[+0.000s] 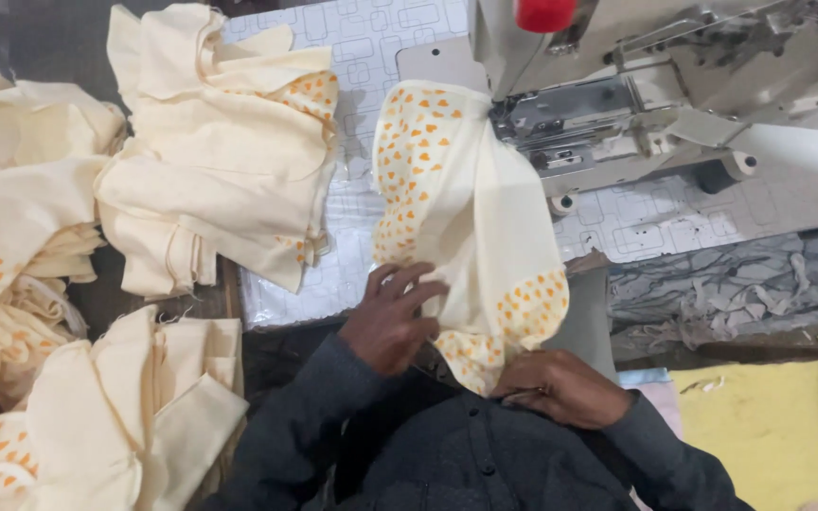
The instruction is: Trimming excess threads from baby clothes using snips and stacking them on a table.
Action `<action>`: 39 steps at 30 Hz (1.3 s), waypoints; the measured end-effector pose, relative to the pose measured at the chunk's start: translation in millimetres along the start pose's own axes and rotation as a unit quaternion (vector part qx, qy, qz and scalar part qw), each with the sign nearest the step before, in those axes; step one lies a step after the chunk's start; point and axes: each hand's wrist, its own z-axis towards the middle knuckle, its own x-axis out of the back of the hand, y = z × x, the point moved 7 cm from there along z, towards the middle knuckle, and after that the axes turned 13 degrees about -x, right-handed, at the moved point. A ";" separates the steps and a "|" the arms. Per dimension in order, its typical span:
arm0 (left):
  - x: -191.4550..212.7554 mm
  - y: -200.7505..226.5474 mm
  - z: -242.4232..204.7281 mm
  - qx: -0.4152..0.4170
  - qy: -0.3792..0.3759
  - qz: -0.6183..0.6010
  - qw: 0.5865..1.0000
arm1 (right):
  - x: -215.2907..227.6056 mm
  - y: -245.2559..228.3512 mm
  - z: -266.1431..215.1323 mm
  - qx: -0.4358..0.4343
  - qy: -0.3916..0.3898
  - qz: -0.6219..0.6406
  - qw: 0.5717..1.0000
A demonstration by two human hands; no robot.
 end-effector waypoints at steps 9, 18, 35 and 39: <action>138.5 65.5 1.5 0.032 0.079 -0.056 0.995 | 115.1 7.4 33.9 -0.130 0.416 0.101 0.894; 112.3 1.0 -56.6 0.080 -0.016 0.021 0.996 | 65.4 50.4 89.7 -0.175 0.333 0.500 0.780; 112.3 -13.1 -53.0 0.151 0.039 -0.003 0.988 | 52.9 72.7 55.9 -0.289 0.314 0.518 0.741; 109.6 -19.7 -55.3 0.150 0.046 0.055 0.986 | 60.4 59.9 53.7 -0.293 0.327 0.498 0.747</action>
